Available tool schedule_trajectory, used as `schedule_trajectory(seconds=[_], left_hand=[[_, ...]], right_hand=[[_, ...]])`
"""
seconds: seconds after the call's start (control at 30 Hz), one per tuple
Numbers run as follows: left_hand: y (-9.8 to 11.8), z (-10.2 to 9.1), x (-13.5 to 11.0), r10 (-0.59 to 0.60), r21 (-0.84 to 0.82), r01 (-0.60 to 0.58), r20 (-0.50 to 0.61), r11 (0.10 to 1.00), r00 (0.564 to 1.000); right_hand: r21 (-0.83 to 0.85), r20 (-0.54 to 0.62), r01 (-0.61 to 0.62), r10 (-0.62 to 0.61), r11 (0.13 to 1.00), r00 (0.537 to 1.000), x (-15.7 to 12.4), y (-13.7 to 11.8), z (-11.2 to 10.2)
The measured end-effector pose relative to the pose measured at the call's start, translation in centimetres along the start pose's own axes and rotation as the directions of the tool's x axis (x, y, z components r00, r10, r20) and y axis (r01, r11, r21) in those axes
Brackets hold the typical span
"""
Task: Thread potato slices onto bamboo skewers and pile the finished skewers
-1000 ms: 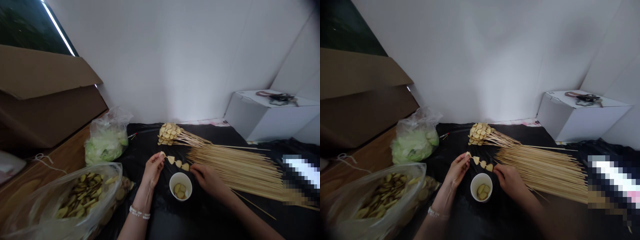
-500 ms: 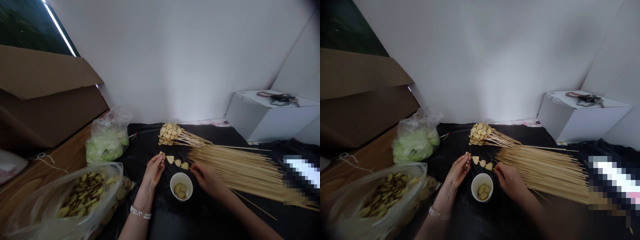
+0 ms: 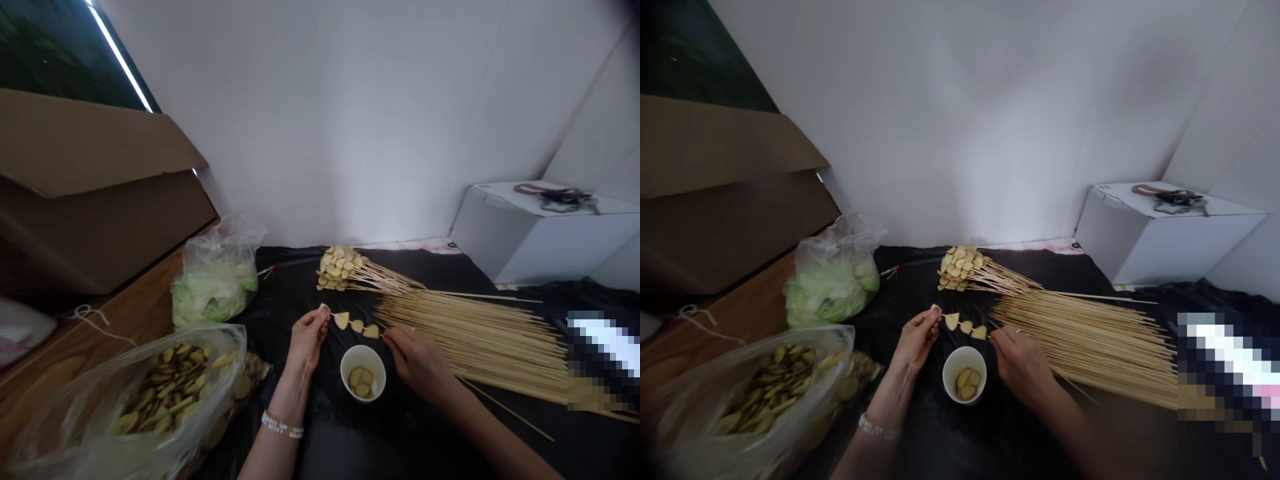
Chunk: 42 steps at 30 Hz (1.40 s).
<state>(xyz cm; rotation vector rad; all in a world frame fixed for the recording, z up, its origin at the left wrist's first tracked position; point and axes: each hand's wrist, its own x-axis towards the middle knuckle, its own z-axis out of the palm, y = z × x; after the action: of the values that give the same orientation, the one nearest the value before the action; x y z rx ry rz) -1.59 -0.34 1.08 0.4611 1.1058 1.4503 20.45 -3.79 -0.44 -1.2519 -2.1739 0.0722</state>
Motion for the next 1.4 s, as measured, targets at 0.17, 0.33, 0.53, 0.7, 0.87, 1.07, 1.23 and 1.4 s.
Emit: schedule_trajectory(seconds=[0.17,0.33,0.53,0.7,0.87,1.07,1.23,1.4], left_hand=[[0.04,-0.05,0.1,-0.012,0.007,0.012,0.004,1.0,1.0],[0.07,-0.08,0.11,-0.049,0.012,0.048,0.006,0.999,0.999],[0.0,-0.17,0.17,-0.048,0.015,0.047,0.02,0.999,0.999],[-0.3,-0.12,0.19,-0.052,0.023,0.051,0.028,0.998,0.998],[-0.28,-0.07,0.16,-0.062,0.024,0.061,0.042,0.998,0.997],[-0.17,-0.09,0.05,-0.084,0.038,0.082,0.053,0.996,0.995],[-0.03,-0.03,-0.05,-0.098,0.06,0.094,0.067,0.994,0.993],[0.08,-0.13,-0.03,-0.116,0.084,0.109,0.079,0.99,0.99]], right_hand=[[0.003,-0.005,0.019,-0.019,1.0,1.0,-0.08,0.17,0.37],[0.029,-0.031,0.045,-0.044,0.999,0.999,0.01,0.4,0.39],[0.015,-0.031,0.054,-0.053,0.998,0.998,0.01,0.38,0.48],[0.021,-0.053,0.049,-0.048,0.999,0.997,0.0,0.51,0.41],[0.043,-0.031,0.035,-0.033,0.998,0.999,0.08,0.6,0.41],[0.063,-0.039,0.036,-0.033,0.997,0.999,0.15,0.76,0.4],[0.066,-0.02,0.011,-0.01,0.998,1.0,0.12,0.9,0.25],[0.074,0.047,-0.006,0.003,0.997,0.999,0.11,0.89,0.19]])
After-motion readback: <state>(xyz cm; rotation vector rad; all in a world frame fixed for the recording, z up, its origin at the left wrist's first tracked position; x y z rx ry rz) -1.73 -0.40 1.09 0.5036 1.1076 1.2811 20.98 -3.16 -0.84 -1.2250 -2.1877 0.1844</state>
